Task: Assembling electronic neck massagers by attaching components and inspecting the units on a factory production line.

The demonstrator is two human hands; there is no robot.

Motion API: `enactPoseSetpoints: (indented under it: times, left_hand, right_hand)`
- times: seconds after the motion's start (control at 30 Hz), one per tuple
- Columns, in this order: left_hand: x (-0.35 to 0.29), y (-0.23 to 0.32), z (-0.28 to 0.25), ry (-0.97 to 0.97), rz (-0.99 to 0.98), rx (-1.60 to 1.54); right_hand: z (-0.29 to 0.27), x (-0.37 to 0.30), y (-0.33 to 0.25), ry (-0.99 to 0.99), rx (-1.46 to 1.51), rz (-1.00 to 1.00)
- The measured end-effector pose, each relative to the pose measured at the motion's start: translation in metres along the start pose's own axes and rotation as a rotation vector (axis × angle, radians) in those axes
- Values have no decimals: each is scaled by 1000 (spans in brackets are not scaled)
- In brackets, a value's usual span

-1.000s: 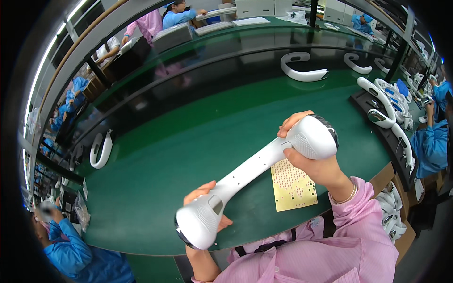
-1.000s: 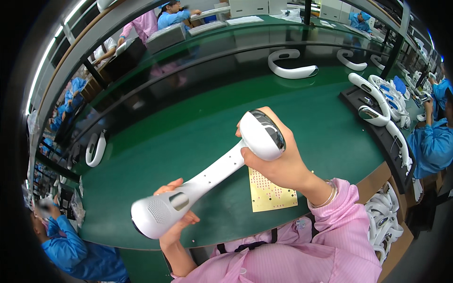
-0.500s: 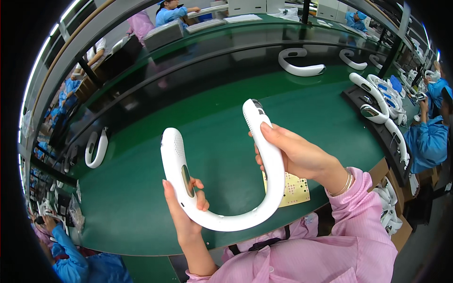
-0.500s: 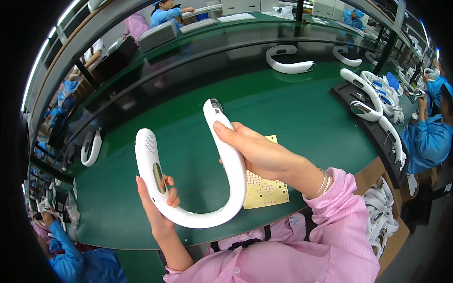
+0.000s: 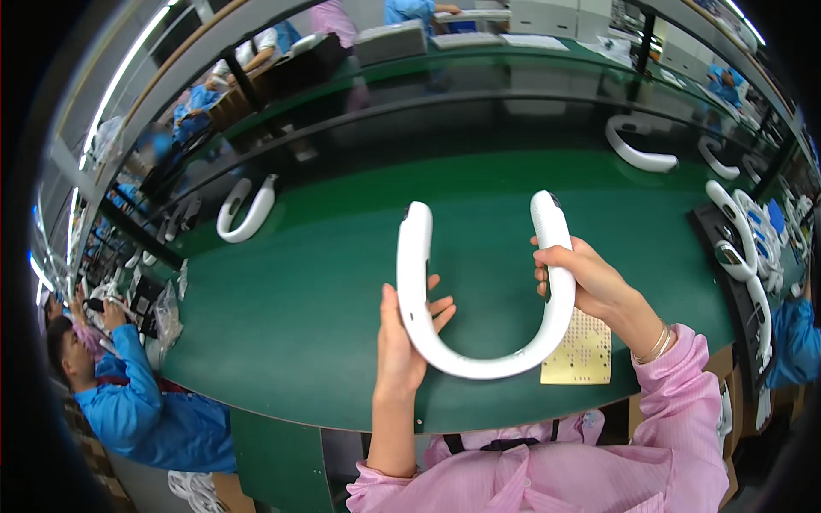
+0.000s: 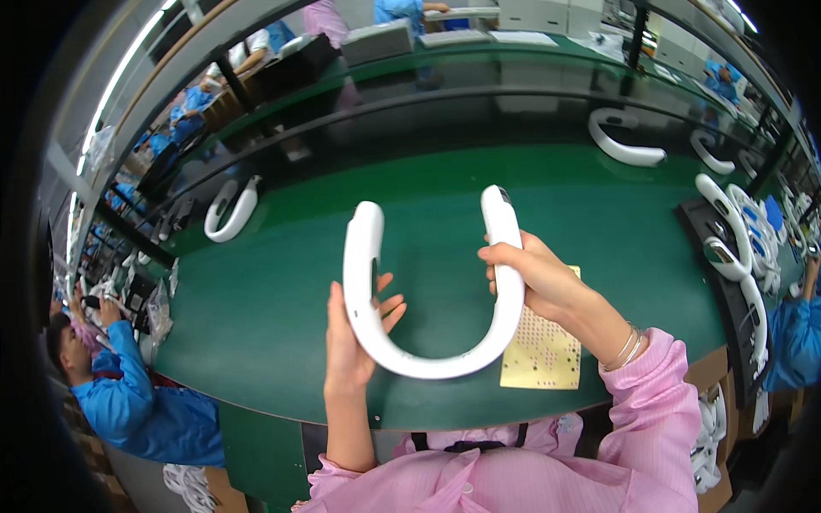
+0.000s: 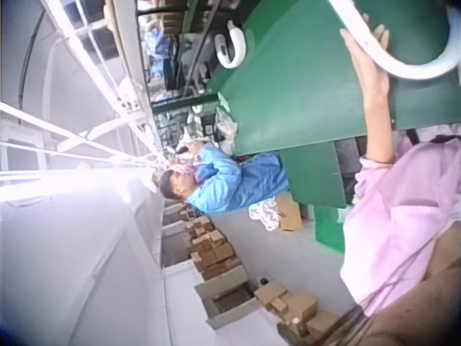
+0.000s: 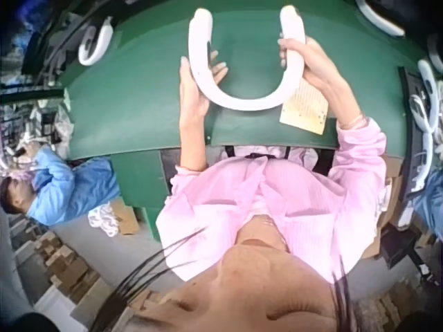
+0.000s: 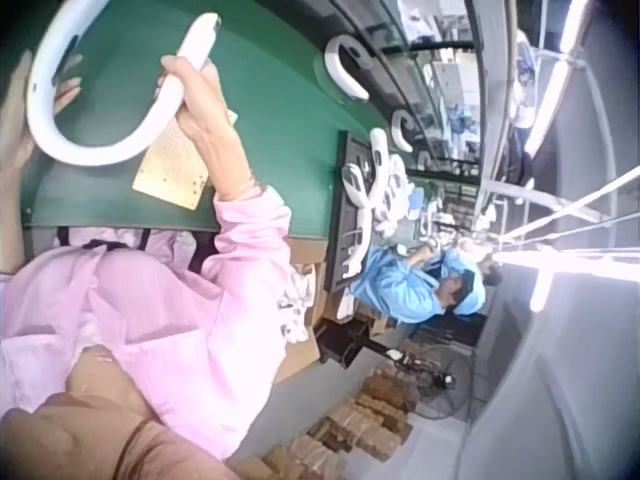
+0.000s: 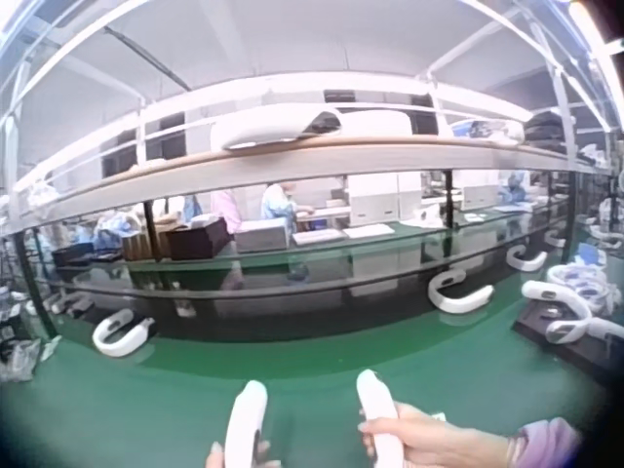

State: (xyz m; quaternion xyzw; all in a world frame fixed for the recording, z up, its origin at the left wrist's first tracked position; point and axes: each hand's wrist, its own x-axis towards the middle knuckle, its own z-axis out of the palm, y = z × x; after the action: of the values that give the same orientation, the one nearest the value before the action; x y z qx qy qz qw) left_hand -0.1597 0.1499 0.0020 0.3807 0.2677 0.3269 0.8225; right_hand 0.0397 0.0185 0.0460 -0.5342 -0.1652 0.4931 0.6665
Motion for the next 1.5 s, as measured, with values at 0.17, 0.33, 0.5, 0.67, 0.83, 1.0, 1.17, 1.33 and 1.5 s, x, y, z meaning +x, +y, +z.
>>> enactPoseSetpoints:
  times: [0.17, 0.33, 0.5, 0.67, 0.83, 1.0, 1.17, 1.33, 1.5]
  left_hand:
    - [48, -11, -54, -71, 86, 522]
    - [100, 19, -107, -34, 386, 801]
    - [186, 45, -171, 463, 804, 1139]
    - [231, 102, -221, 952, 916, 1483]
    - [291, 133, -265, 1105, 713, 1723]
    - [301, 139, -268, 912, 747, 1879]
    - [227, 132, -164, 474, 1001, 1623]
    - [86, 126, -57, -327, 957, 1526]
    - [-5, 124, -33, -628, 609, 1019]
  right_hand:
    - [-21, 104, -2, 112, 380, 63]
    - [-31, 212, 7, -17, 552, 67]
    - [7, 207, 60, 83, -508, -266]
    - [49, 175, 104, 43, -1482, -991]
    - [51, 169, 97, 100, -1483, -962]
    - [61, 172, 100, 106, -1475, -930]
    - [70, 158, 85, 332, -1382, -1064]
    - [68, 125, 56, 243, -1580, -1627]
    - [75, 28, -7, 16, -1339, -1592]
